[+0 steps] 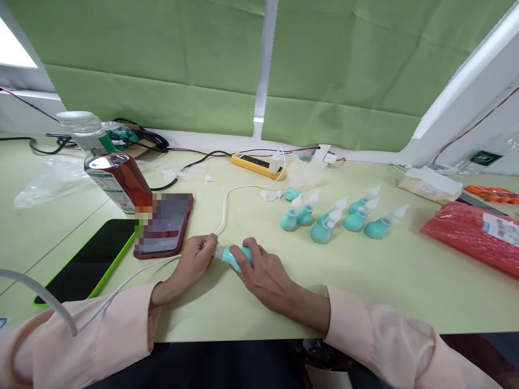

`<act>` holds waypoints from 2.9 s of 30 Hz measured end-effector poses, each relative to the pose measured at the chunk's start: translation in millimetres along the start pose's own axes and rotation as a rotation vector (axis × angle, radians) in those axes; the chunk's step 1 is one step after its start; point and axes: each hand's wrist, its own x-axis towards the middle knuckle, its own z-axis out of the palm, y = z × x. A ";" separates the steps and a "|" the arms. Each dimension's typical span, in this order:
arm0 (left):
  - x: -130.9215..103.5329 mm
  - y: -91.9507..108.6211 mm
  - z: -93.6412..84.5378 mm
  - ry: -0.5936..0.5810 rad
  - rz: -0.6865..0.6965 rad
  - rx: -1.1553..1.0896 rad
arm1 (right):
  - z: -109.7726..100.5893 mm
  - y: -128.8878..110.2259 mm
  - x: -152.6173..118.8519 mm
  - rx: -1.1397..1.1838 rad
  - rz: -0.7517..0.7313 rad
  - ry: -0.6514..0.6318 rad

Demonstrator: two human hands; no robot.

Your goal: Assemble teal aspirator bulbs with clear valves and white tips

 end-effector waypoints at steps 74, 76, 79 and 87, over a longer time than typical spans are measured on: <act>-3.1 2.3 -11.9 -0.090 0.504 0.186 | -29.7 -9.5 28.3 1.539 0.658 -0.684; -3.8 3.6 -11.4 -0.102 0.469 0.076 | -30.0 -6.3 30.2 1.571 0.617 -0.641; -5.7 6.4 -7.8 -0.128 0.338 -0.174 | -26.1 -5.0 31.1 1.475 0.556 -0.298; -1.9 6.7 -3.7 -0.196 0.178 -0.383 | -12.2 3.7 31.4 1.137 0.277 -0.150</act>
